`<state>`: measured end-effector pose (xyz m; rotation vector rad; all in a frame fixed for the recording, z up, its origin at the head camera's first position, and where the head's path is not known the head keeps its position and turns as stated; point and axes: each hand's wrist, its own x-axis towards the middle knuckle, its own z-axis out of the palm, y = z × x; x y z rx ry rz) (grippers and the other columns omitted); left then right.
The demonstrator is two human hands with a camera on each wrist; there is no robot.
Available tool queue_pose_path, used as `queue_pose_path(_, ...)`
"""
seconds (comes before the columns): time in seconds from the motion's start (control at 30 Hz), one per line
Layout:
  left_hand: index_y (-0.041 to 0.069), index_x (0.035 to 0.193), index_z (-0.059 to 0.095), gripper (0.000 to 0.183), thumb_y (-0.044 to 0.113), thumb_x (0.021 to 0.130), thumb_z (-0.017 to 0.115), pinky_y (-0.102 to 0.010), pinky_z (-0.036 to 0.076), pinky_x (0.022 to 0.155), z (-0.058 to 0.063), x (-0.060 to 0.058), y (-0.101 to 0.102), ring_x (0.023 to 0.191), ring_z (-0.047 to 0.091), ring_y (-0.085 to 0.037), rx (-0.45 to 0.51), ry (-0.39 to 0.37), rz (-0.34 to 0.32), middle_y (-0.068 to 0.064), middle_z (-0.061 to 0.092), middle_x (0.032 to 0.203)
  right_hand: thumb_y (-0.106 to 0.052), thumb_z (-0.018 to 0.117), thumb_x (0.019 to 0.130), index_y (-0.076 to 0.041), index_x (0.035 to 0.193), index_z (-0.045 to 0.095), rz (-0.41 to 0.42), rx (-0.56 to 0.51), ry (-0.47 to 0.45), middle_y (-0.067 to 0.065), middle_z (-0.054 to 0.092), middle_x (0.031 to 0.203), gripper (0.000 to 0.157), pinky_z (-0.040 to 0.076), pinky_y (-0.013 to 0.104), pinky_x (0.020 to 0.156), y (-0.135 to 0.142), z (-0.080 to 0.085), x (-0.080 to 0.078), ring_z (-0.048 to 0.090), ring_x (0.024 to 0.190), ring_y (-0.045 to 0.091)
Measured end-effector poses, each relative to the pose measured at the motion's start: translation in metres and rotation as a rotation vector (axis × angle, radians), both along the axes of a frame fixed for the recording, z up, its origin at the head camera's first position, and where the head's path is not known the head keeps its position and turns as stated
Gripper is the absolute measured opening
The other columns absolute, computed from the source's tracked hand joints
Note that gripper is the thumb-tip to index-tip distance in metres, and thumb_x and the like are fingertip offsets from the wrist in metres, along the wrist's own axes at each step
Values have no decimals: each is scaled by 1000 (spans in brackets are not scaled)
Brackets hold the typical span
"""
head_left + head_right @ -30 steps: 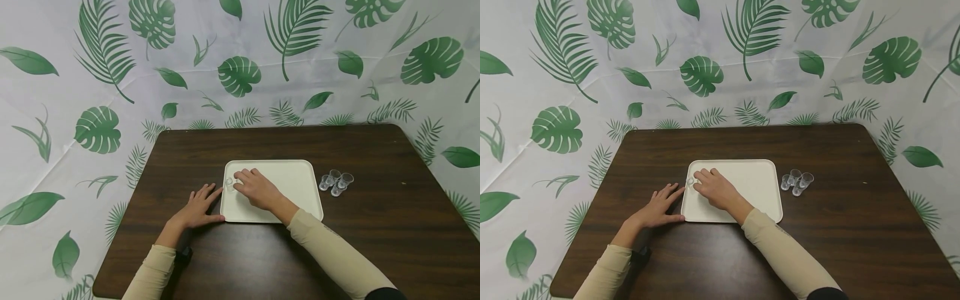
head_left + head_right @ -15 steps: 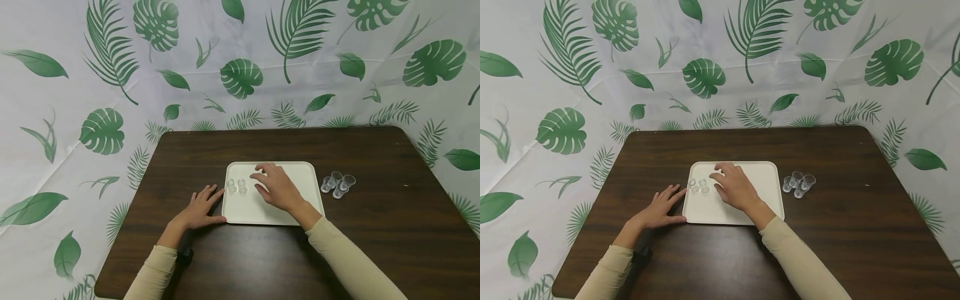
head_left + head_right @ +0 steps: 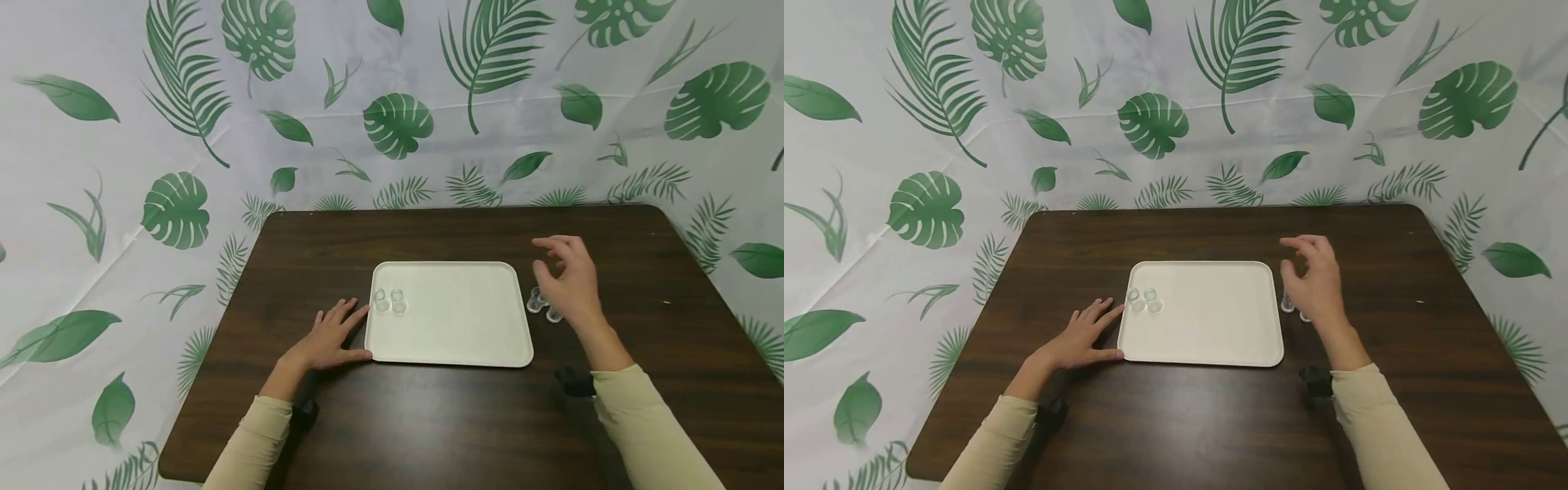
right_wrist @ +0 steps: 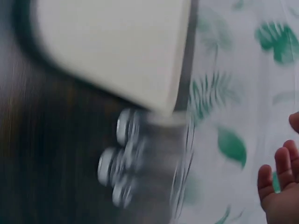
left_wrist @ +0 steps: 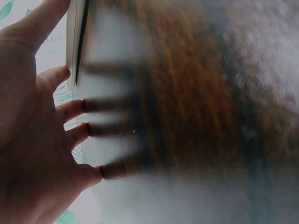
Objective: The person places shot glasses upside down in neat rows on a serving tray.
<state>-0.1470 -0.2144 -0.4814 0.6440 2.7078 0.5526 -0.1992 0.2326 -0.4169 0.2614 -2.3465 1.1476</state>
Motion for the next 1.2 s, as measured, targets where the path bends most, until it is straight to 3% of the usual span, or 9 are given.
queue_pose_path(0.1, 28, 159, 18, 96, 69, 83, 61, -69, 5, 109, -2, 0, -1, 149, 5, -37, -9, -1, 1, -13, 14, 163, 7, 55, 84, -1, 117, 69, -109, -58, -106, 12, 57, 112, 37, 39, 23, 72, 30, -2, 1, 51, 89, 11)
queue_pose_path(0.23, 27, 159, 19, 96, 70, 83, 60, -69, 6, 110, -3, 0, -2, 149, 6, -36, -7, 18, -4, -13, 15, 162, 7, 50, 87, 2, 124, 64, -185, -19, -258, 16, 57, 112, 40, 35, 20, 73, 66, -15, 6, 46, 86, -2)
queue_pose_path(0.4, 26, 159, 18, 97, 69, 83, 61, -69, 6, 110, -2, 1, -2, 149, 5, -37, -8, 7, -5, -13, 14, 162, 6, 47, 92, 4, 133, 56, -141, 70, -458, 27, 59, 120, 43, 34, 24, 74, 93, -34, 15, 53, 99, 20)
queue_pose_path(0.53, 24, 159, 20, 96, 68, 84, 62, -70, 6, 109, -2, 1, -2, 148, 6, -38, 6, 19, -6, -15, 15, 162, 7, 52, 91, 6, 138, 50, -32, 93, -552, 31, 56, 127, 46, 37, 16, 72, 102, -47, 19, 54, 110, 39)
queue_pose_path(0.73, 24, 158, 21, 96, 69, 84, 60, -71, 7, 108, -6, -1, -3, 148, 8, -40, 21, 30, -10, -16, 17, 161, 1, 68, 89, 7, 136, 51, 75, 128, -592, 32, 57, 126, 51, 41, 11, 70, 103, -61, 19, 59, 106, 42)
queue_pose_path(1.0, 25, 159, 19, 96, 70, 84, 60, -69, 7, 109, -4, -1, -3, 148, 6, -38, 5, 20, -6, -14, 15, 162, -12, 76, 86, 3, 124, 64, 36, 182, -527, 25, 67, 110, 43, 42, 20, 72, 97, -67, 15, 60, 86, 9)
queue_pose_path(1.2, 27, 159, 19, 96, 71, 83, 59, -68, 6, 110, -4, 1, -3, 149, 5, -35, -7, 11, 0, -12, 14, 163, -20, 76, 88, 2, 123, 65, 19, 177, -548, 24, 67, 107, 43, 42, 26, 73, 94, -71, 19, 58, 85, 11)
